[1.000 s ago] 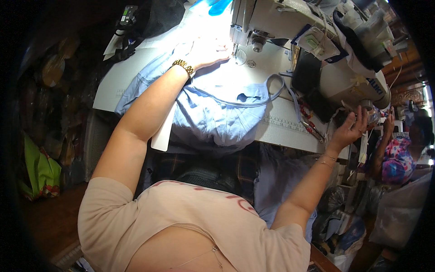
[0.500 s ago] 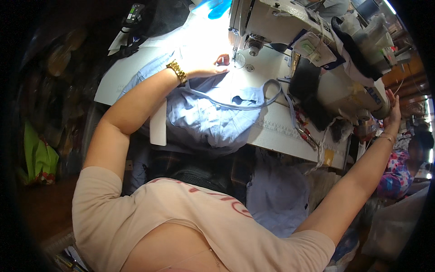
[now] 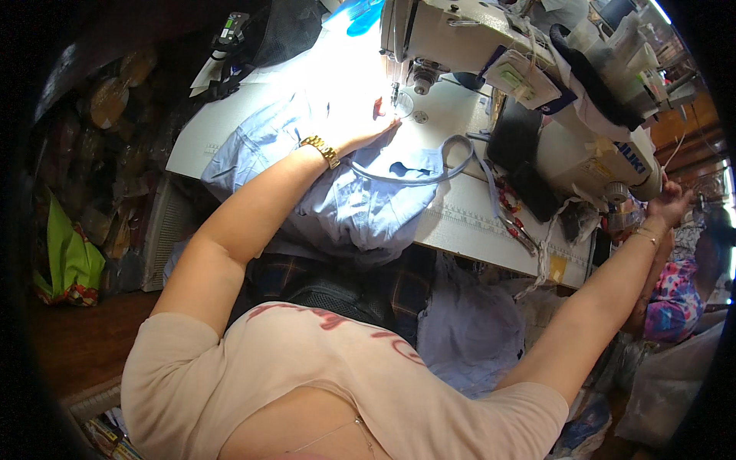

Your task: The person is sewing a blue shirt using a sewing machine. They align the fabric under the needle and sew the garment.

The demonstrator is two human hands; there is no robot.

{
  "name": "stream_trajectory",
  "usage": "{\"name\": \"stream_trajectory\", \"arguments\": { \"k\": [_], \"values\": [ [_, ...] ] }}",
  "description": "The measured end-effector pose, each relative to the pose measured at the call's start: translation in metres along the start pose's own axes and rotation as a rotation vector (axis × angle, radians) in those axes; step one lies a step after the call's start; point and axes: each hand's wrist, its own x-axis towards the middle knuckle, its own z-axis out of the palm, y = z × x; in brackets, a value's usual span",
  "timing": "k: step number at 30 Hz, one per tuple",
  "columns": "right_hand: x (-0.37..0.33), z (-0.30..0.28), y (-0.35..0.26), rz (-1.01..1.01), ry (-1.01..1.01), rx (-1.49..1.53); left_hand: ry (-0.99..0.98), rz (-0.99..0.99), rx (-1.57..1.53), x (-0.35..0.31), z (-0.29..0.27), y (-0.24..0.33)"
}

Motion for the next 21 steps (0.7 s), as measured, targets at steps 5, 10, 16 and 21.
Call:
{"name": "stream_trajectory", "arguments": {
  "k": [5,10,16,21],
  "values": [
    [0.052,0.069,0.029,0.547,0.965,-0.181,0.022,-0.017,-0.024,0.002,-0.004,-0.004],
    [0.023,0.112,0.029,0.238,0.780,-0.081,0.013,0.079,-0.040,0.005,-0.009,-0.006],
    [0.017,0.122,0.044,-0.077,0.912,-0.114,-0.251,0.065,-0.257,-0.006,-0.015,-0.021],
    [0.015,0.138,0.052,-0.173,1.247,-0.727,-0.224,0.341,-0.451,-0.030,-0.025,-0.043]
  ]
}}
